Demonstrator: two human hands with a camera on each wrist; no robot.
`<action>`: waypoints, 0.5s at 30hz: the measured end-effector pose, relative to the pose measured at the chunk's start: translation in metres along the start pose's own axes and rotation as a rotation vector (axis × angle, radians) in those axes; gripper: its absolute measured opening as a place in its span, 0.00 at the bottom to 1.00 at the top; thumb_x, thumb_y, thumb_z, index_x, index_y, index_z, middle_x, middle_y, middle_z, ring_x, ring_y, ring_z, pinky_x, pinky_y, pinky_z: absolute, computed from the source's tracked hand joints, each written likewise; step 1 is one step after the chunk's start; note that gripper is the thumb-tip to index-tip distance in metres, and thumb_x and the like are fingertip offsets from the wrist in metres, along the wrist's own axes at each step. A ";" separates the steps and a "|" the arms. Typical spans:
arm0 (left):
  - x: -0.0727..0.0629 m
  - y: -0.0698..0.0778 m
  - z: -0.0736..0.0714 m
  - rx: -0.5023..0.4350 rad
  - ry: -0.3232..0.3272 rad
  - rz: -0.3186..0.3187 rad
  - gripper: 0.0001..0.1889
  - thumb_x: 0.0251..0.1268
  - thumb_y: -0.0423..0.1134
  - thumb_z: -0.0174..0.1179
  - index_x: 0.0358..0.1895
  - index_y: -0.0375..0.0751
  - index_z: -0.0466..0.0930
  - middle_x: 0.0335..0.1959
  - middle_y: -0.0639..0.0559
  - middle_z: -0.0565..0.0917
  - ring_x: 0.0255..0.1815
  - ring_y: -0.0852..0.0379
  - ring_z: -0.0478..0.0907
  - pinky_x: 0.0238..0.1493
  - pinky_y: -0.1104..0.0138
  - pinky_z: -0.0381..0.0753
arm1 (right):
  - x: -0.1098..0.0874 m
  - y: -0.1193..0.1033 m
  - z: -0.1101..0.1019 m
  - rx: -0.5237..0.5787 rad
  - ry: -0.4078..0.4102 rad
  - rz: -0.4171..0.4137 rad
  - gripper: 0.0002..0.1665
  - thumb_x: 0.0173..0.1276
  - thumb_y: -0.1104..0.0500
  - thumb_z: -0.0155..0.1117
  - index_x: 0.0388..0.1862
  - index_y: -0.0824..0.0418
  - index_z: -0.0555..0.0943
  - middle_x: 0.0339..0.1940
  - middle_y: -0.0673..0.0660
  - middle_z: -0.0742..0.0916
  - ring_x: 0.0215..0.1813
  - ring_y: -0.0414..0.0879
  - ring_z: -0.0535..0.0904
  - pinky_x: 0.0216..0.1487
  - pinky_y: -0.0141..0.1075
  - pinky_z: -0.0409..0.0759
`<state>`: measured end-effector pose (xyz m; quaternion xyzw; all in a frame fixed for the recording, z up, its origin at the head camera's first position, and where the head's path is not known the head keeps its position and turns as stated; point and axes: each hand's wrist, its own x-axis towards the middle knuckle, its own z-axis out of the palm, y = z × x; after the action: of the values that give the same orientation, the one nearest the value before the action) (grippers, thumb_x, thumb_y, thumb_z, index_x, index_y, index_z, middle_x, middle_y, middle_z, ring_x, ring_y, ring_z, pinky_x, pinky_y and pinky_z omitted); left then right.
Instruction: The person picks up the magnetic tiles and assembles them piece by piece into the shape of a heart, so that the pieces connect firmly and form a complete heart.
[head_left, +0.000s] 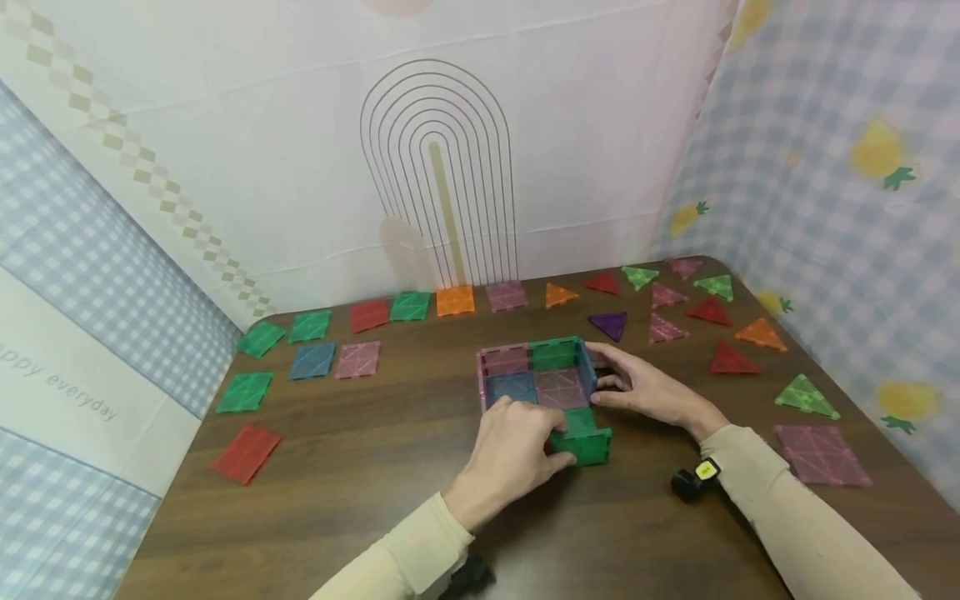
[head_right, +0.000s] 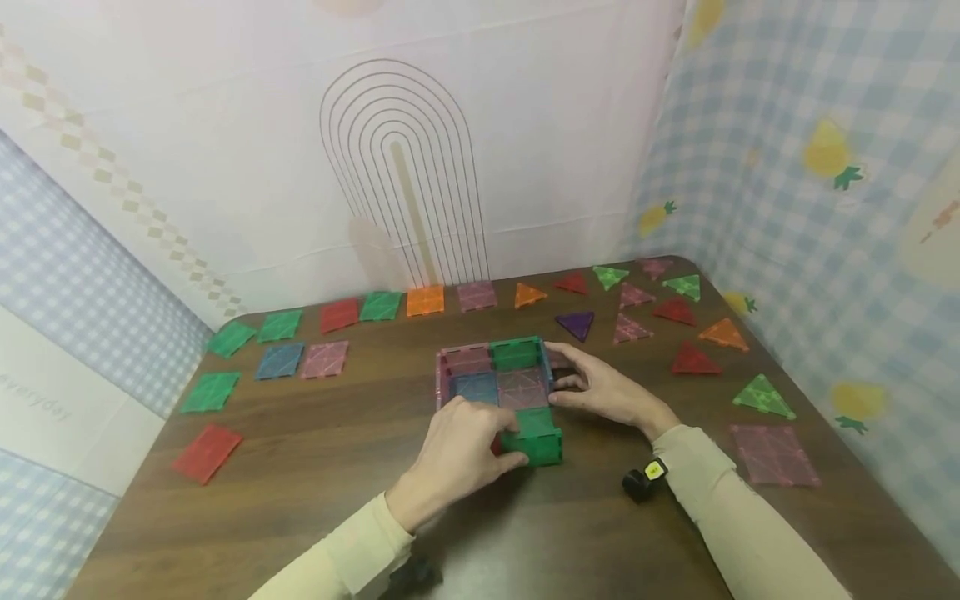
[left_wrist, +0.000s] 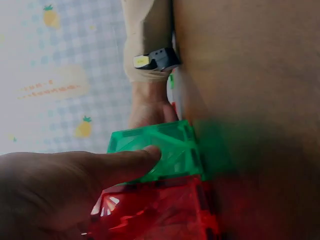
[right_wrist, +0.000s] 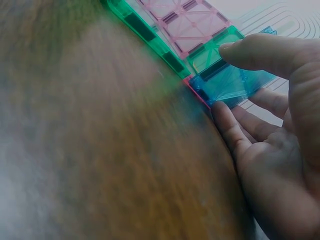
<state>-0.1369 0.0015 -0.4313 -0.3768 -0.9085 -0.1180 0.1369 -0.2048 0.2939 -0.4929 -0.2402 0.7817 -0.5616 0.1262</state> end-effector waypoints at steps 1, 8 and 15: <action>0.000 -0.001 -0.002 -0.029 -0.005 -0.002 0.21 0.52 0.62 0.88 0.45 0.57 0.95 0.35 0.65 0.93 0.34 0.67 0.85 0.44 0.67 0.77 | 0.000 0.000 0.000 0.000 0.001 0.000 0.52 0.82 0.61 0.71 0.94 0.58 0.52 0.84 0.70 0.70 0.74 0.64 0.78 0.67 0.34 0.85; -0.005 -0.038 -0.030 -0.356 0.069 -0.010 0.67 0.35 0.64 0.94 0.84 0.52 0.68 0.84 0.52 0.70 0.83 0.51 0.65 0.81 0.45 0.71 | 0.000 -0.001 0.000 0.025 -0.019 -0.006 0.53 0.81 0.62 0.72 0.94 0.54 0.52 0.85 0.68 0.70 0.75 0.65 0.77 0.67 0.37 0.85; -0.036 -0.106 -0.019 -0.664 -0.106 -0.189 0.88 0.29 0.55 0.97 0.93 0.52 0.37 0.93 0.49 0.44 0.89 0.40 0.58 0.83 0.40 0.67 | 0.000 0.000 0.000 0.020 -0.006 0.019 0.56 0.81 0.60 0.73 0.95 0.55 0.50 0.85 0.69 0.69 0.75 0.63 0.78 0.67 0.34 0.84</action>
<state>-0.1853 -0.1009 -0.4371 -0.3204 -0.8574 -0.3994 -0.0519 -0.2042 0.2938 -0.4926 -0.2331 0.7778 -0.5675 0.1365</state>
